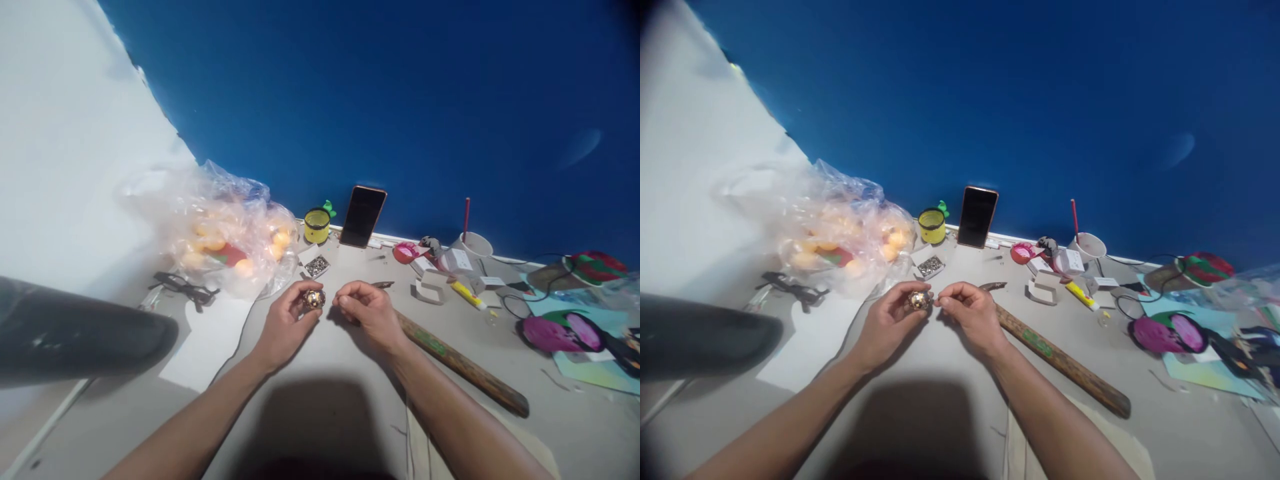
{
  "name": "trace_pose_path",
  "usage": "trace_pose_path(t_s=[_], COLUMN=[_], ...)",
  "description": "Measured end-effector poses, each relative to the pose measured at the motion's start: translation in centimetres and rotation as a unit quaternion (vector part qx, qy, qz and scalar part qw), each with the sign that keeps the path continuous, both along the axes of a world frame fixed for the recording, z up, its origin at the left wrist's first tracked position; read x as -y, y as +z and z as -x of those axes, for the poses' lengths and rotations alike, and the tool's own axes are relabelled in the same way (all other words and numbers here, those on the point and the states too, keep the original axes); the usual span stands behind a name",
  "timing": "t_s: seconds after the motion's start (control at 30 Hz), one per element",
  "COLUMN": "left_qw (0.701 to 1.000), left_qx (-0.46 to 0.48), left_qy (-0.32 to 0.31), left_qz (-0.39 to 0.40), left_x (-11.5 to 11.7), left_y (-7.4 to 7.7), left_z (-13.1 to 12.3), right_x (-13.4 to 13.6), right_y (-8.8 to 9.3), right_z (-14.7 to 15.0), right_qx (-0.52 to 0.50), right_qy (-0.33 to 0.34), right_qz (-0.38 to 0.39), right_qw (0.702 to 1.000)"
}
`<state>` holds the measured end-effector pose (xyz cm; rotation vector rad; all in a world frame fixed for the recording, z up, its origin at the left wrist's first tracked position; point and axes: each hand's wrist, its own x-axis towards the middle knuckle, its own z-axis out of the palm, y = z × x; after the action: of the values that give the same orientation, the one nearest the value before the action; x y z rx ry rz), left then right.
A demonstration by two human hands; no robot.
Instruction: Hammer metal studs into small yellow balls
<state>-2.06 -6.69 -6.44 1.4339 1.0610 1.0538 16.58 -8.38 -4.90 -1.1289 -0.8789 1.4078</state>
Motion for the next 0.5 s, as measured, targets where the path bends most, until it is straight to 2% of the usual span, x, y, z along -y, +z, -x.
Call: trace_pose_path(t_s=[0.1,0.33,0.5], left_qw=[1.0,0.988,0.991], left_qx=[-0.02,-0.08,-0.086], left_qy=[0.001,0.009,0.015], left_qz=[-0.003,-0.134,-0.098], left_x=[0.34,0.58,0.81], left_y=[0.03,0.03,-0.11], left_z=[-0.11,-0.09,-0.07], right_x=[0.08,0.0,-0.09], right_y=[0.16,0.69,0.77], right_z=[0.1,0.04,-0.39], right_qx=[-0.01,0.007,0.027], right_qy=[0.011,0.042,0.068], right_qz=[0.006,0.018,0.018], right_qw=[1.0,0.999,0.997])
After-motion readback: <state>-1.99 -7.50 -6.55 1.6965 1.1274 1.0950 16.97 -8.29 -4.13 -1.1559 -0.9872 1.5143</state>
